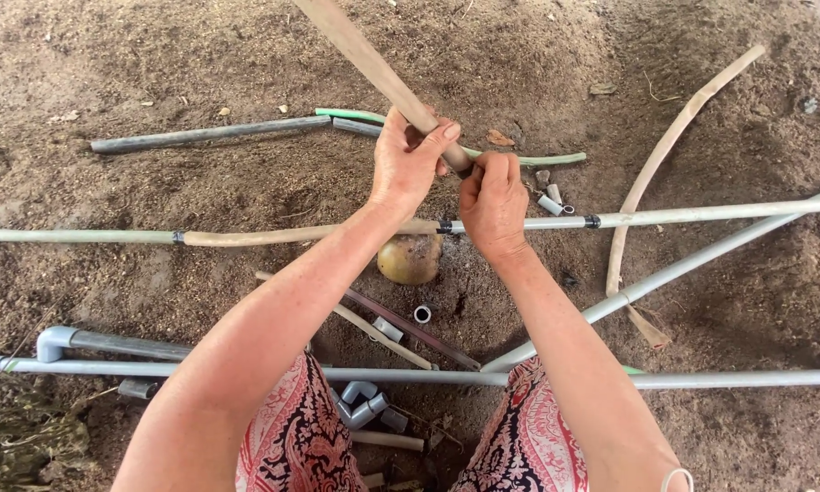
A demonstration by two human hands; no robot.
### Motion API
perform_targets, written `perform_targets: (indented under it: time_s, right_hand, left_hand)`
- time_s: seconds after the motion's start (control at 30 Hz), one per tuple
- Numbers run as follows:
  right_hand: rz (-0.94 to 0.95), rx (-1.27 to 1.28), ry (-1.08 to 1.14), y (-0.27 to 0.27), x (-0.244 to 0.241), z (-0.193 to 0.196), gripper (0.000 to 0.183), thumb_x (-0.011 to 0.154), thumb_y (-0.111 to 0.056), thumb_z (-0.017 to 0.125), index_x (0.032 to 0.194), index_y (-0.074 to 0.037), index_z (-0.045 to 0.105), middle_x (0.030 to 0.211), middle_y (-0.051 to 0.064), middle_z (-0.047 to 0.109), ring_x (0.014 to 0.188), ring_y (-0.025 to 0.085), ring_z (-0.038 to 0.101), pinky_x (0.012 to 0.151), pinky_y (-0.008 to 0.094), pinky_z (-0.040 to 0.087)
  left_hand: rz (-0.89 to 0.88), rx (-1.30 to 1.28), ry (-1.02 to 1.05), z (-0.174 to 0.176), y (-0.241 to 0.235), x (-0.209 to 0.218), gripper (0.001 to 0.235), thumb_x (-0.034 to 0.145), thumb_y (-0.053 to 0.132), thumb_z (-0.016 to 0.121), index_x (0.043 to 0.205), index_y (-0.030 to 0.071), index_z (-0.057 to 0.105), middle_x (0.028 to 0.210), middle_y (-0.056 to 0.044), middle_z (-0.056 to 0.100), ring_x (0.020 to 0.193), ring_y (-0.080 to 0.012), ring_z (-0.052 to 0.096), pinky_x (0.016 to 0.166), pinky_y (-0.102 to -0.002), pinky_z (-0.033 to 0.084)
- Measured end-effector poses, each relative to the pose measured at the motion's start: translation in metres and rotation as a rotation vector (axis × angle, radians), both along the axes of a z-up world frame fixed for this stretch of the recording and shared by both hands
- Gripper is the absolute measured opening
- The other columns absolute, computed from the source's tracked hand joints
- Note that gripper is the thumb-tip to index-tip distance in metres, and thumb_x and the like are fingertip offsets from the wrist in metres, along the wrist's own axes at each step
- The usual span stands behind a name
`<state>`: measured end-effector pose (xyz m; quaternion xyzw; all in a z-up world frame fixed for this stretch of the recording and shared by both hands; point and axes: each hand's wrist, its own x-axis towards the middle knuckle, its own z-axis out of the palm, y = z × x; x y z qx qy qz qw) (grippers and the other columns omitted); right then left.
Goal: The person assembles a pipe structure on the ground by connecting various PVC pipes and fittings. They pick up pipes and connectors, align them, and push them together to form a larger framework.
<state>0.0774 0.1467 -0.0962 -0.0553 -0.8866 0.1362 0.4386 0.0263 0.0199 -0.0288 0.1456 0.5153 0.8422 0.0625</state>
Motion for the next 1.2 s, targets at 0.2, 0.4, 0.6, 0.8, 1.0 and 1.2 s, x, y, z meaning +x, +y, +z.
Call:
perform_targets:
  time_s: [0.2,0.4,0.6,0.8,1.0,1.2]
  right_hand:
    - [0.038,0.079,-0.002,-0.007,0.002,0.003,0.024,0.074,-0.008,0.055,0.095,-0.015,0.045,0.087,0.005,0.043,0.060,0.038,0.061,0.053,0.048,0.051]
    - [0.176,0.088,-0.011,-0.025,0.006,-0.008,0.033,0.070,0.001,0.059,0.096,-0.013,0.044,0.088,0.005,0.044,0.061,0.034,0.063,0.054,0.045,0.053]
    - [0.283,-0.034,-0.106,-0.043,0.018,0.004,0.020,0.081,0.003,0.055,0.099,-0.005,0.049,0.089,0.009,0.052,0.065,0.027,0.062,0.054,0.035,0.056]
    - [0.341,-1.265,-0.579,-0.069,0.041,0.074,0.018,0.099,-0.015,0.045,0.105,-0.004,0.057,0.075,0.004,0.061,0.049,0.009,0.052,0.042,0.018,0.046]
    - [0.672,-1.712,-0.261,-0.049,0.035,0.074,0.032,0.082,-0.038,0.062,0.089,-0.007,0.063,0.084,0.010,0.064,0.066,0.019,0.059,0.053,0.030,0.049]
    - [0.522,-1.803,-0.129,-0.043,0.036,0.074,0.004,0.084,-0.008,0.065,0.084,-0.004,0.066,0.073,0.010,0.064,0.058,0.017,0.056,0.051,0.029,0.048]
  left_hand:
    - [0.025,-0.030,-0.076,0.002,-0.005,-0.009,0.030,0.082,0.016,0.072,0.100,0.008,0.048,0.088,-0.011,0.063,0.066,-0.0116,0.060,0.042,-0.014,0.052]
    - [0.067,-0.006,-0.127,0.006,-0.013,-0.015,0.031,0.083,0.018,0.070,0.099,0.006,0.047,0.084,-0.011,0.061,0.069,-0.0121,0.062,0.043,-0.013,0.052]
    - [0.069,0.054,-0.229,0.038,-0.029,-0.012,0.027,0.086,0.014,0.064,0.104,0.006,0.046,0.081,-0.009,0.061,0.061,-0.0120,0.056,0.045,-0.017,0.050]
    - [0.050,0.389,-0.303,0.028,-0.036,-0.029,0.027,0.081,0.007,0.064,0.102,0.000,0.048,0.081,-0.019,0.068,0.060,-0.0219,0.063,0.046,-0.027,0.051]
    - [-0.051,0.275,-0.191,0.024,-0.028,-0.015,0.016,0.081,0.008,0.060,0.093,0.004,0.050,0.084,-0.015,0.069,0.073,-0.0232,0.068,0.051,-0.027,0.052]
    - [-0.173,0.259,-0.158,0.014,-0.016,-0.004,0.036,0.080,0.015,0.068,0.105,0.005,0.044,0.087,-0.017,0.068,0.072,-0.0227,0.069,0.051,-0.024,0.054]
